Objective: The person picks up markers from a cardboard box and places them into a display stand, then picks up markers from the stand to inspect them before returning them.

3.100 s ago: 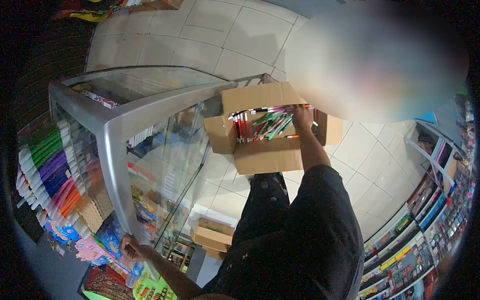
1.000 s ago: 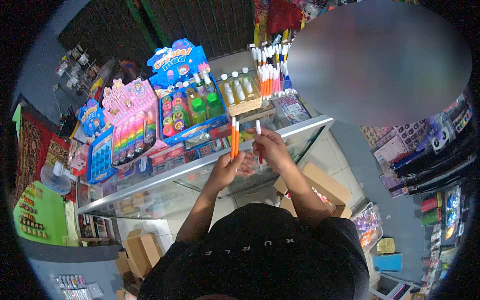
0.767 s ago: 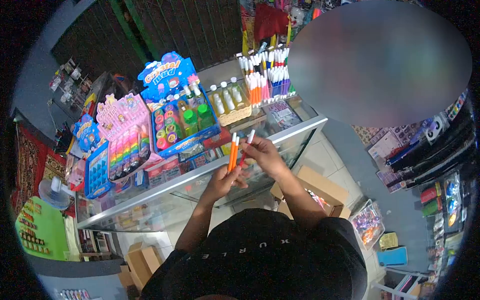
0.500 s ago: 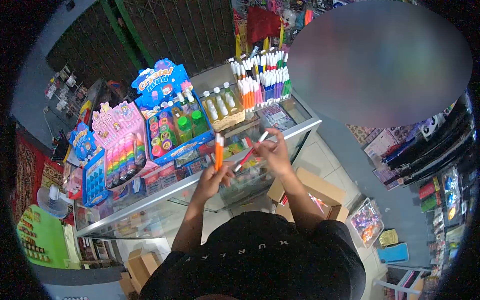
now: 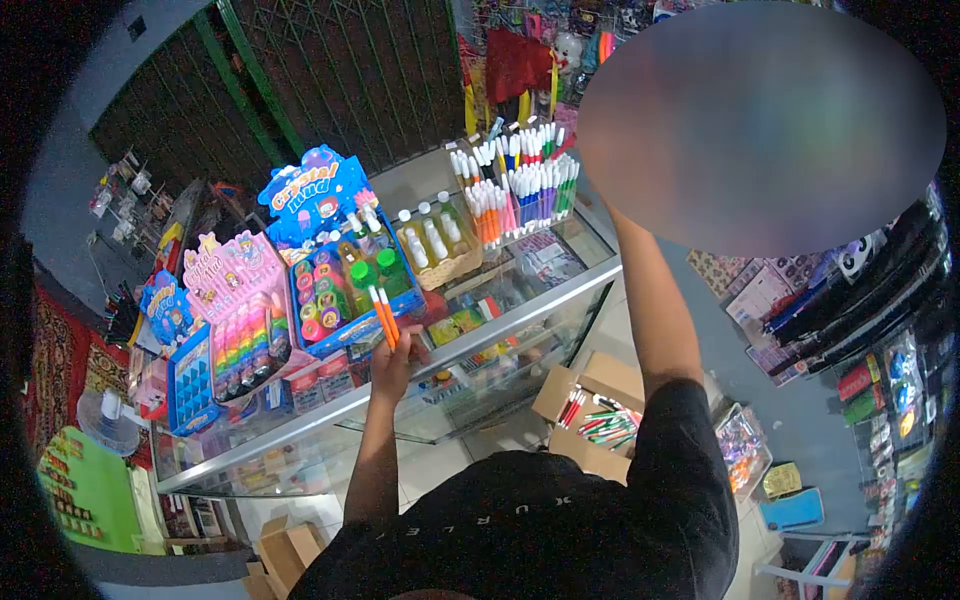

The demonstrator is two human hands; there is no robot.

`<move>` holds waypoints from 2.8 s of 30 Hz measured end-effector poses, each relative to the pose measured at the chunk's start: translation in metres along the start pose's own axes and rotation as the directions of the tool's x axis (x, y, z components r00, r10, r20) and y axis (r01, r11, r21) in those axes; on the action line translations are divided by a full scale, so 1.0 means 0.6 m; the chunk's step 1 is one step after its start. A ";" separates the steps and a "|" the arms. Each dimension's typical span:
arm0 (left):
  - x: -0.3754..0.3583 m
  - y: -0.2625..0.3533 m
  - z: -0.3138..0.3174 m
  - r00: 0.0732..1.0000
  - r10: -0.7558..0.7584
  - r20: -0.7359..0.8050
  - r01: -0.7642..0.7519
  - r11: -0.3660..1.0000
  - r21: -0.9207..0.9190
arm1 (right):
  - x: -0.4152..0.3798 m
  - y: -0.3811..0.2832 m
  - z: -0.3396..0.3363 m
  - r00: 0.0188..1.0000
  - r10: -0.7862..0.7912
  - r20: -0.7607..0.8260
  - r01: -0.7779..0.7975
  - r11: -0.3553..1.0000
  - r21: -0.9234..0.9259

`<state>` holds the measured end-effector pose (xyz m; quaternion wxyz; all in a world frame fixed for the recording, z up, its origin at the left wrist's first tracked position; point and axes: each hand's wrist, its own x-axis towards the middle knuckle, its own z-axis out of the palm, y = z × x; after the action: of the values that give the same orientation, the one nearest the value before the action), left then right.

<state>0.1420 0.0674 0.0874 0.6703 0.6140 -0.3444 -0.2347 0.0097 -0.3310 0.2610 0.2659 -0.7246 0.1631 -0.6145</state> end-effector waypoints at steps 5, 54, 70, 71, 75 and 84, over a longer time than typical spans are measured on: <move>-0.007 -0.010 0.000 0.997 0.023 -0.070 -0.033 0.988 -0.154 | 0.040 0.027 0.039 0.993 -0.044 0.113 0.056 0.993 -0.108; -0.024 -0.001 0.004 0.973 0.109 0.201 -0.129 0.988 0.089 | -0.322 -0.164 0.086 0.518 0.612 0.598 -0.854 0.326 0.405; -0.027 0.005 0.001 0.987 0.071 0.143 -0.080 0.995 0.064 | -0.119 -0.079 0.018 0.935 0.270 0.229 -0.306 0.942 0.140; -0.027 0.009 0.000 0.987 0.072 0.145 -0.082 0.995 0.060 | -0.105 -0.076 0.019 0.948 0.237 0.211 -0.259 0.962 0.085; -0.027 0.004 -0.004 0.980 0.086 0.178 -0.102 0.991 0.085 | -0.056 -0.096 0.046 0.944 0.238 0.227 -0.265 0.960 0.093; -0.023 -0.007 -0.002 0.984 0.095 0.149 -0.098 0.995 0.008 | 0.006 -0.064 0.160 0.911 -0.048 0.410 0.122 0.980 -0.158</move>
<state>0.1342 0.0776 0.0811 0.6487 0.5823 -0.4245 -0.2445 0.1008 -0.2843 0.2761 0.2001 -0.8632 0.1279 -0.4454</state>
